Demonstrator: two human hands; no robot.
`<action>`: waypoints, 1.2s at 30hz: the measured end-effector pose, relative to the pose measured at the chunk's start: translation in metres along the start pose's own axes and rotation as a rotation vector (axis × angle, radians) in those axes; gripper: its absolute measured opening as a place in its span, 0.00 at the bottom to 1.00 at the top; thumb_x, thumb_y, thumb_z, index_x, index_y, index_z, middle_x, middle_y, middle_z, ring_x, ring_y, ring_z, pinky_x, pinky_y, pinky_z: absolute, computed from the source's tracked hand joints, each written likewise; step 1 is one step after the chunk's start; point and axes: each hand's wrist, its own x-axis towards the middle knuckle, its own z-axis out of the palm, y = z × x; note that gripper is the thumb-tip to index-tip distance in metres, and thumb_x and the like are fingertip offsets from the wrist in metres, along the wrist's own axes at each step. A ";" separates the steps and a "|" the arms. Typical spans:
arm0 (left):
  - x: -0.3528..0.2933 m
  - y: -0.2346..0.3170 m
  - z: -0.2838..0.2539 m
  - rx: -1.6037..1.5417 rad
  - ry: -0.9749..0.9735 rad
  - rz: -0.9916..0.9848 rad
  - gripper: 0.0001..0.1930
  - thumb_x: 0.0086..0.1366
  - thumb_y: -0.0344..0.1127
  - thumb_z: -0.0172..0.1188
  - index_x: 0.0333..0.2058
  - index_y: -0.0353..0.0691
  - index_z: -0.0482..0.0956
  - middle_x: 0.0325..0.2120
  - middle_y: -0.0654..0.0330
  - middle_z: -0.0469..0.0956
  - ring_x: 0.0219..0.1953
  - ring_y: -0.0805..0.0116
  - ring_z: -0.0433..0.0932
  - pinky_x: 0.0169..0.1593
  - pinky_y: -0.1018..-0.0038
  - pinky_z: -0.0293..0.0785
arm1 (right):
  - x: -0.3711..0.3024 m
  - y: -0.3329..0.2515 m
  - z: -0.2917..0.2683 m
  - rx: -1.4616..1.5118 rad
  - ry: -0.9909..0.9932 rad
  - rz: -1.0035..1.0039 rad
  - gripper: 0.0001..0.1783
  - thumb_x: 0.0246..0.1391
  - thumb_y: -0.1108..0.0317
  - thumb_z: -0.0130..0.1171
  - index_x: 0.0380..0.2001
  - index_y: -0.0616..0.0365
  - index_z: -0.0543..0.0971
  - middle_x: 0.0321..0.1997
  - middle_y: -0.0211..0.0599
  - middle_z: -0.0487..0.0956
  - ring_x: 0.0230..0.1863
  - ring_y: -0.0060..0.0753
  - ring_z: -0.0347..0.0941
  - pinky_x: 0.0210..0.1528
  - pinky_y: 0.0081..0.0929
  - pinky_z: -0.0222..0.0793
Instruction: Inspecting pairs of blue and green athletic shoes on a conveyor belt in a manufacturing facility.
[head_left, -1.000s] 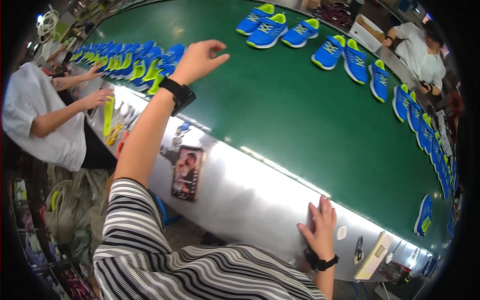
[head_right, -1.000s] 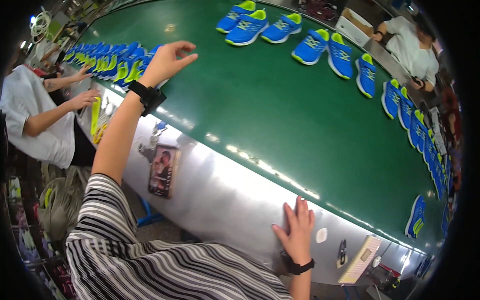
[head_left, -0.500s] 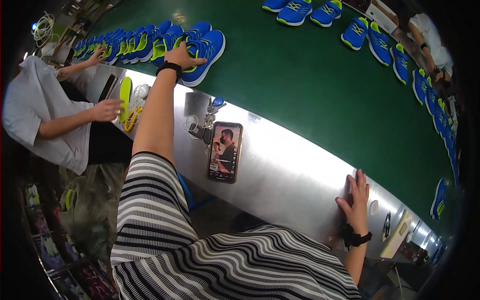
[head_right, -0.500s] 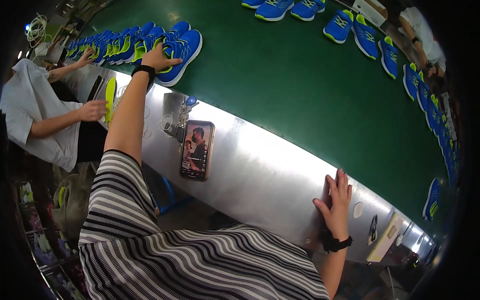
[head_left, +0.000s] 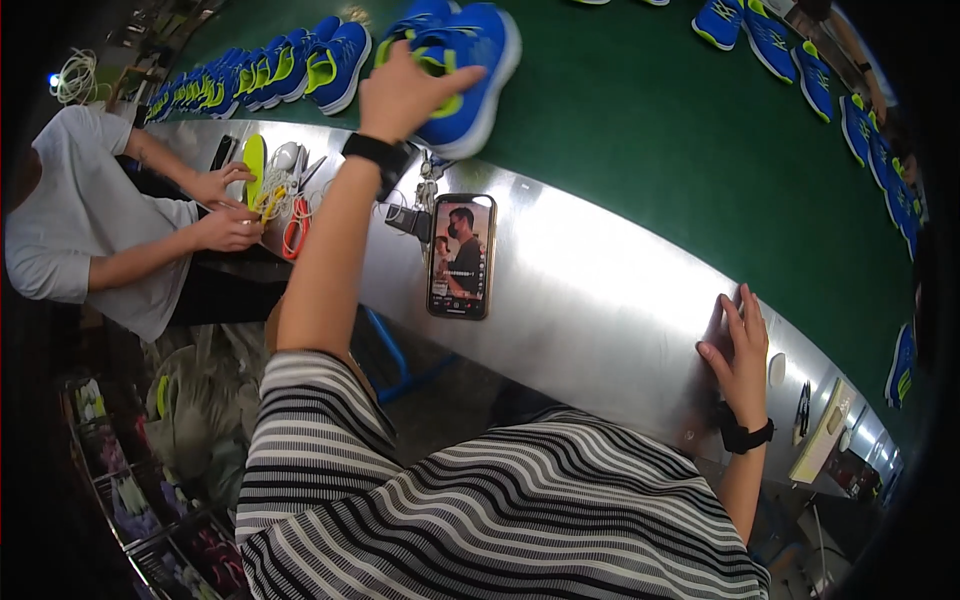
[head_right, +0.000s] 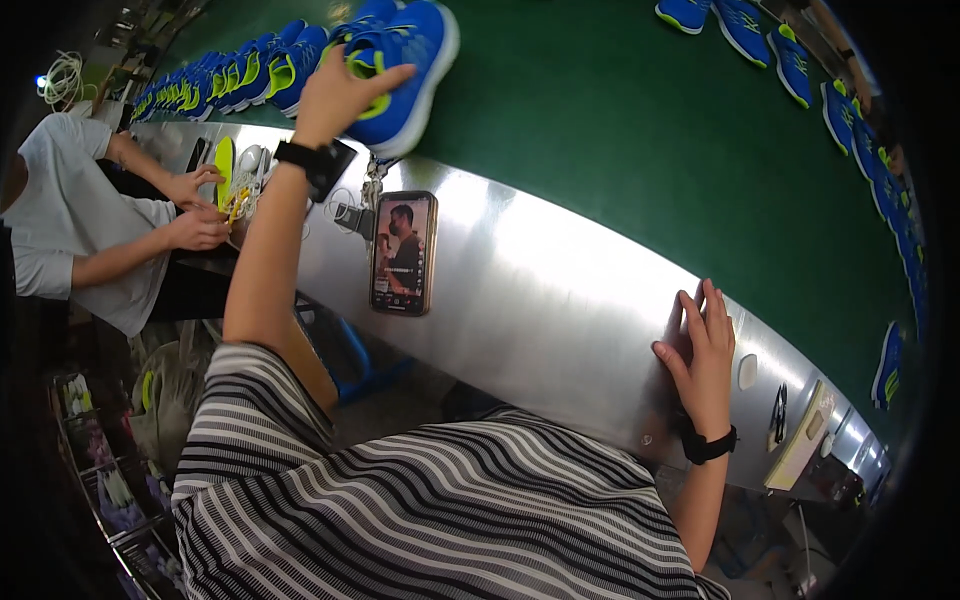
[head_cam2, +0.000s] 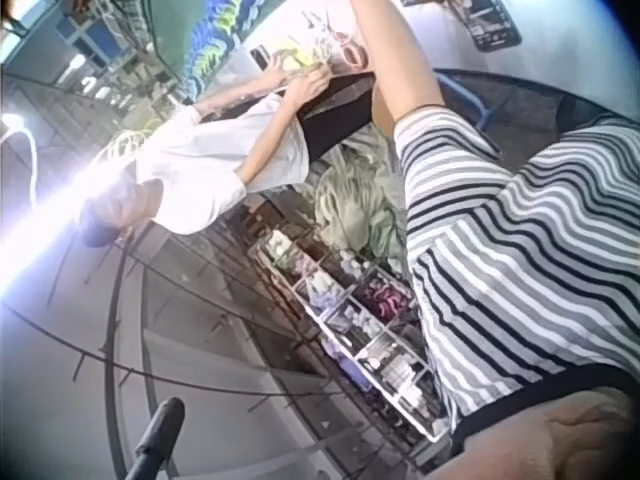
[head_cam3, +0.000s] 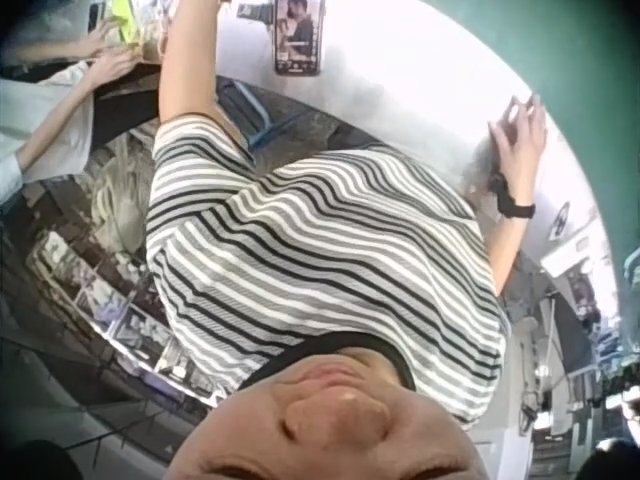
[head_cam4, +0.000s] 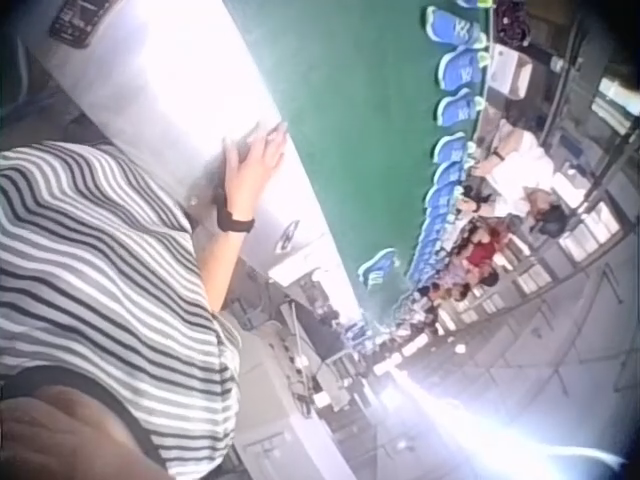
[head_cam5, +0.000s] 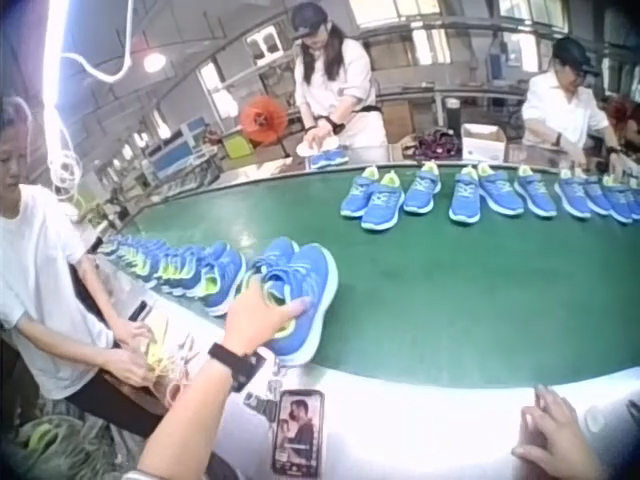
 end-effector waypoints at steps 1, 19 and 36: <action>-0.024 0.030 -0.009 -0.109 -0.069 0.027 0.54 0.39 0.73 0.66 0.52 0.30 0.66 0.32 0.46 0.81 0.38 0.47 0.81 0.43 0.62 0.77 | -0.002 -0.004 -0.002 0.020 -0.003 0.010 0.40 0.49 0.52 0.63 0.64 0.53 0.64 0.71 0.46 0.56 0.72 0.48 0.49 0.71 0.44 0.42; -0.293 0.139 0.023 -0.628 -0.359 0.125 0.40 0.53 0.36 0.69 0.61 0.34 0.57 0.41 0.51 0.67 0.40 0.65 0.72 0.37 0.75 0.76 | -0.068 -0.053 0.003 0.809 0.099 0.302 0.39 0.51 0.73 0.61 0.65 0.64 0.56 0.50 0.43 0.71 0.44 0.26 0.71 0.41 0.22 0.70; -0.308 0.157 0.057 -1.554 -0.841 -0.385 0.20 0.66 0.26 0.50 0.57 0.33 0.65 0.51 0.56 0.73 0.50 0.70 0.73 0.54 0.72 0.71 | -0.091 0.039 0.066 1.678 -0.060 0.423 0.19 0.63 0.67 0.51 0.56 0.61 0.69 0.52 0.36 0.75 0.49 0.28 0.74 0.51 0.27 0.72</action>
